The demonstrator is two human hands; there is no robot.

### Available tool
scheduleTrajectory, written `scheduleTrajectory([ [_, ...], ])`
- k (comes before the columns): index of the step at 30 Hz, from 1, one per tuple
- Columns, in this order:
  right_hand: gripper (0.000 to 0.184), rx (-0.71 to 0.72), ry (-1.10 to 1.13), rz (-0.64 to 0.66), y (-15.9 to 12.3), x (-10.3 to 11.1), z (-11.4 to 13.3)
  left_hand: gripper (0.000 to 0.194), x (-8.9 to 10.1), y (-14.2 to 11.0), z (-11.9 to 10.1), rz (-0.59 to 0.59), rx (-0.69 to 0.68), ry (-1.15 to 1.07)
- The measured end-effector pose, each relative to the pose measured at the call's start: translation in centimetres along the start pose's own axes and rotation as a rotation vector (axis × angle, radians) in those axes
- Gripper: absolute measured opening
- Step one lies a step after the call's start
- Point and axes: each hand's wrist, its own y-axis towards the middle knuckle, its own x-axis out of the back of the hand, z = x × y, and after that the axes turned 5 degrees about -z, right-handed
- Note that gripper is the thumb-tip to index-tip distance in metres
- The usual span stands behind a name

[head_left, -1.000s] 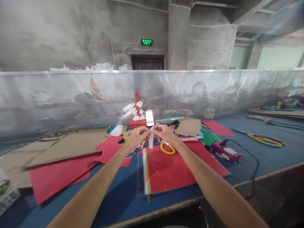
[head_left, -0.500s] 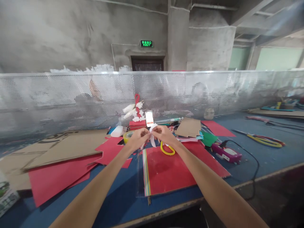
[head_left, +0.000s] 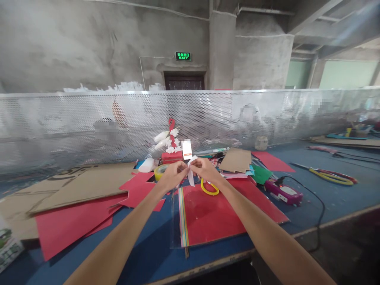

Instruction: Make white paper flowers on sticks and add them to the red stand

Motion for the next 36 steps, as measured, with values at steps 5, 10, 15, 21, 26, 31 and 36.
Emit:
scheduleTrajectory([
  [5, 0.015, -0.024, 0.017, 0.005, 0.0, -0.1, 0.0, 0.016, -0.1, 0.1, 0.4, -0.005, 0.012, -0.010],
  [10, 0.014, -0.033, 0.016, 0.013, 0.0, -0.1, 0.0, 0.014, -0.2, 0.1, 0.4, 0.009, 0.029, -0.045],
  [15, 0.017, -0.049, 0.046, 0.029, 0.0, 0.0, 0.1, 0.015, -0.2, 0.4, 0.8, 0.019, 0.069, -0.127],
  [21, 0.023, -0.034, 0.094, 0.065, 0.2, 0.1, -0.2, 0.024, -0.1, 0.6, 1.1, 0.049, 0.124, -0.294],
  [26, 0.025, -0.035, 0.088, 0.048, 0.4, 0.1, -0.7, 0.030, 0.0, 0.3, 0.8, 0.075, 0.179, -0.353],
  [31, 0.023, -0.036, 0.055, 0.053, 0.2, 0.1, -0.8, 0.031, -0.1, 0.3, 1.3, 0.082, 0.125, -0.284],
  [36, 0.023, 0.011, 0.019, 0.059, 0.3, 0.4, -1.0, 0.028, -0.2, 0.7, 2.8, 0.010, 0.134, -0.279],
])
